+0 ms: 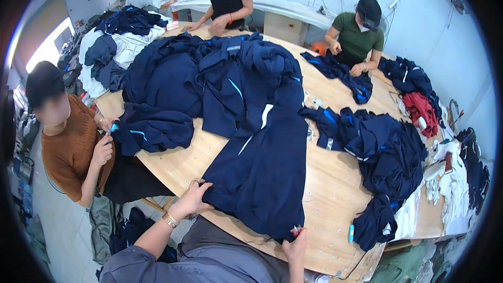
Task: Trimming excess threads from navy blue athletic garments using small scissors in a factory setting.
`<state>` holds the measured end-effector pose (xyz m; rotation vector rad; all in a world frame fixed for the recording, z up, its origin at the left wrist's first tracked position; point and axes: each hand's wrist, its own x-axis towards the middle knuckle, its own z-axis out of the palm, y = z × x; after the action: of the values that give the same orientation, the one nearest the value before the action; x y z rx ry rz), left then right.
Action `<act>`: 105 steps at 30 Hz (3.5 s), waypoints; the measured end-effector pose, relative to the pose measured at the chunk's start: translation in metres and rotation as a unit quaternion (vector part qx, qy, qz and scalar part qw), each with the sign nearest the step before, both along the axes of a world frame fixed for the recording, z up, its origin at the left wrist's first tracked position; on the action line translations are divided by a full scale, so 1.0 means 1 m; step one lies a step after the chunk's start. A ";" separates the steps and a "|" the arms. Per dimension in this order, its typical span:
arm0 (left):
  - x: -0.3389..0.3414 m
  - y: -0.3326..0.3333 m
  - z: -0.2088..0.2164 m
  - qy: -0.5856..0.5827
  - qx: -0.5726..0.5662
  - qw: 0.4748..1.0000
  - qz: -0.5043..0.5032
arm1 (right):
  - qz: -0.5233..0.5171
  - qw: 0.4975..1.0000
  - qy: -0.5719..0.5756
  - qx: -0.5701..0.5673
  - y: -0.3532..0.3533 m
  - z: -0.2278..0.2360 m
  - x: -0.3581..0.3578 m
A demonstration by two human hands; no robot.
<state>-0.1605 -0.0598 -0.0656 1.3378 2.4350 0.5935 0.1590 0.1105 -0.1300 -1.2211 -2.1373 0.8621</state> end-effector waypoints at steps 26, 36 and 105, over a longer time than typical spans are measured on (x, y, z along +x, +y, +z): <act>0.105 0.108 0.035 -0.899 0.143 0.404 0.085 | -0.059 0.983 0.172 0.005 -0.022 0.061 -0.025; 0.126 0.105 0.037 -0.805 0.219 0.550 0.024 | -0.074 0.962 0.197 -0.175 -0.016 0.117 -0.078; 0.144 0.116 0.046 -0.739 0.304 0.595 0.082 | -0.038 0.995 -0.013 0.094 -0.019 0.110 -0.052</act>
<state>-0.0168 0.0563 -0.0193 0.2374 0.8710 1.7389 0.1067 0.0918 -0.0204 -1.2127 -2.1235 0.5998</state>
